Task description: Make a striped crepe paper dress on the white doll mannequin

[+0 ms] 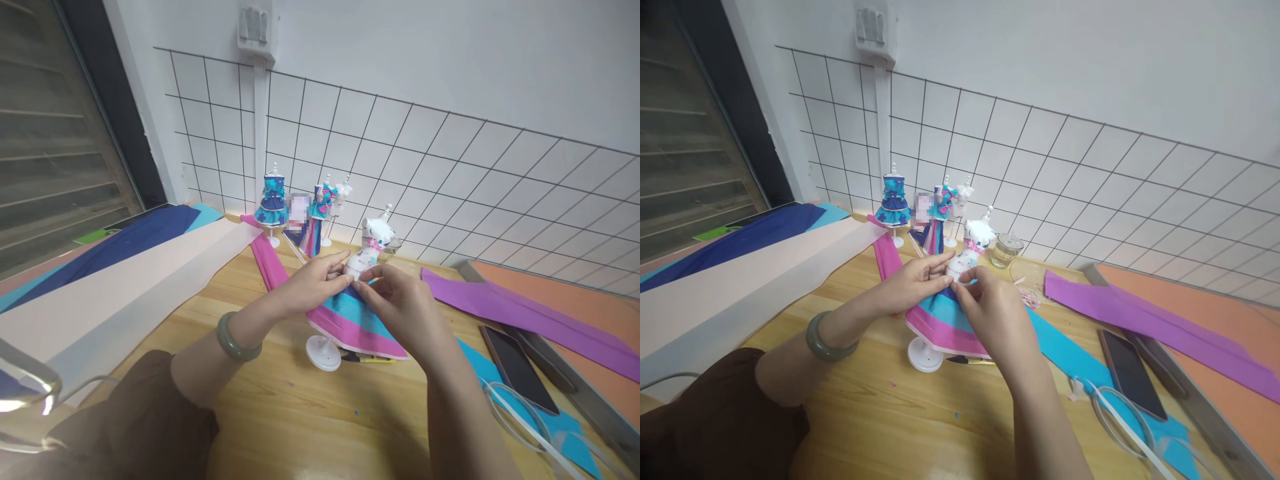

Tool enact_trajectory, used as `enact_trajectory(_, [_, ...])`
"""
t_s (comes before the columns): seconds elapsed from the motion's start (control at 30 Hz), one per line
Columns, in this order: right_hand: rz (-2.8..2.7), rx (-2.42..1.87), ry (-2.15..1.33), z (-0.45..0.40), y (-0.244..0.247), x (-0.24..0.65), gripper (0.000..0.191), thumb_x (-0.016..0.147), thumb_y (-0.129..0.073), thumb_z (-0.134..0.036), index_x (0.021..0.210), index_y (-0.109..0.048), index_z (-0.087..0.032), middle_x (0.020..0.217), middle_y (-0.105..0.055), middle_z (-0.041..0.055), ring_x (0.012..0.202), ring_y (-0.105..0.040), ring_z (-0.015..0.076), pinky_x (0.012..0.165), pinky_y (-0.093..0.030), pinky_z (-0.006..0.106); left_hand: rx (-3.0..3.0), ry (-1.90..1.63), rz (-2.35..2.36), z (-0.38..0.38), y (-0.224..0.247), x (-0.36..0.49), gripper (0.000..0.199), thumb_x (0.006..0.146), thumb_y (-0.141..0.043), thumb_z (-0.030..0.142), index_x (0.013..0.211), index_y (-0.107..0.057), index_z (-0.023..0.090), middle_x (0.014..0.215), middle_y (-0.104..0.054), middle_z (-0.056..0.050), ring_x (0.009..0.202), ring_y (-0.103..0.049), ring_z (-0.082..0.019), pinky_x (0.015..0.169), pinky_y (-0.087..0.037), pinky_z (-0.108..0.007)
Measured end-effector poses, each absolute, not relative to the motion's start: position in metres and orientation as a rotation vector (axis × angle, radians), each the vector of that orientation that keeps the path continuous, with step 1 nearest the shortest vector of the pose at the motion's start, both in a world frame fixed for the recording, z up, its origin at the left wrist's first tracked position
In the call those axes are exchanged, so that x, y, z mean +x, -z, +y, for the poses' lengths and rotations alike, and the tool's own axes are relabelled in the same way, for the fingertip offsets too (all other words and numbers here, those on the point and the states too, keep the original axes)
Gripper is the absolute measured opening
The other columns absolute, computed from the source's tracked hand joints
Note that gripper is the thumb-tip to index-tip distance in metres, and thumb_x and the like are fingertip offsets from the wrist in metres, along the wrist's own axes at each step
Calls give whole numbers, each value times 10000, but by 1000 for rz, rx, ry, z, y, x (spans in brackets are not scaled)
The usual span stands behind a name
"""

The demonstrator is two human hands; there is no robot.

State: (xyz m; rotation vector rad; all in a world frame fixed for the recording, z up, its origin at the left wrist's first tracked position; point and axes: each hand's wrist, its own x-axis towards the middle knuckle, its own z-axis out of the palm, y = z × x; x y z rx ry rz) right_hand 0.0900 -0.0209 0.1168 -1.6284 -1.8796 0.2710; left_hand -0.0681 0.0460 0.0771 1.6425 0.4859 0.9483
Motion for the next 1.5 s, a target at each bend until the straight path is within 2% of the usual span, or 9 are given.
enact_trajectory(0.13, [-1903,-1739,76,-25,-119,90,290,845,-530,-461,928,-615,-197,765,-688,73,682,-639,235,583,-434,319,1544,-1027,534,49,-76,-68,553,821,-581,282,1337,-422,165,1133,-616,-112,1075,-561,-209,850,-469,-300])
enact_trajectory(0.3, [-2207,-1353,307,-37,-122,80,324,832,-572,-452,1017,-574,-186,962,-619,110,894,-571,258,722,-446,352,1436,-1146,630,57,-80,-73,495,811,-584,287,1280,-488,164,1111,-649,-103,989,-609,-186,799,-484,-268])
enact_trajectory(0.5, [-2325,-1214,724,-31,-108,57,190,861,-537,-206,1040,-578,-156,817,-562,79,743,-472,221,651,-375,343,1384,-1189,740,63,-88,-82,384,785,-587,252,1151,-583,137,924,-694,-57,780,-622,-128,666,-471,-216])
enact_trajectory(0.73, [-2333,-826,899,-18,-88,44,254,852,-429,-32,738,-601,-180,627,-519,32,601,-381,169,550,-267,321,1350,-1188,752,65,-92,-87,333,762,-610,269,1066,-630,135,904,-699,-46,774,-610,-131,678,-460,-229])
enact_trajectory(0.87, [-2410,-802,788,-20,-84,39,259,850,-412,-43,731,-594,-184,603,-510,24,585,-397,164,534,-267,319,1390,-1185,717,68,-93,-92,374,766,-610,282,1105,-624,125,914,-697,-60,841,-615,-161,723,-465,-260])
enact_trajectory(0.97, [-2443,-822,529,-21,-87,41,161,873,-451,-156,877,-611,-166,670,-566,37,629,-460,168,563,-323,313,1494,-1178,690,69,-95,-97,400,785,-595,277,1158,-601,134,956,-691,-67,881,-612,-166,755,-460,-272])
enact_trajectory(1.1, [-2095,-1025,169,-15,-95,59,157,886,-486,-274,893,-598,-163,727,-605,49,676,-529,167,625,-400,306,1595,-1086,613,65,-101,-102,446,811,-576,268,1239,-546,145,1032,-676,-88,938,-609,-185,780,-467,-298])
enact_trajectory(1.3, [-1780,-1288,-584,10,-97,93,328,878,-476,-467,960,-623,-186,984,-664,62,918,-589,202,801,-450,343,1551,-971,612,53,-103,-102,632,801,-618,284,1379,-376,200,1177,-621,-126,1070,-574,-228,891,-458,-378])
enact_trajectory(1.5, [-1742,-1257,-908,13,-93,98,389,768,-599,-533,698,-606,-150,645,-571,4,608,-509,127,567,-414,259,1663,-950,588,50,-101,-100,606,824,-590,291,1383,-362,245,1035,-653,-85,915,-601,-171,800,-474,-327])
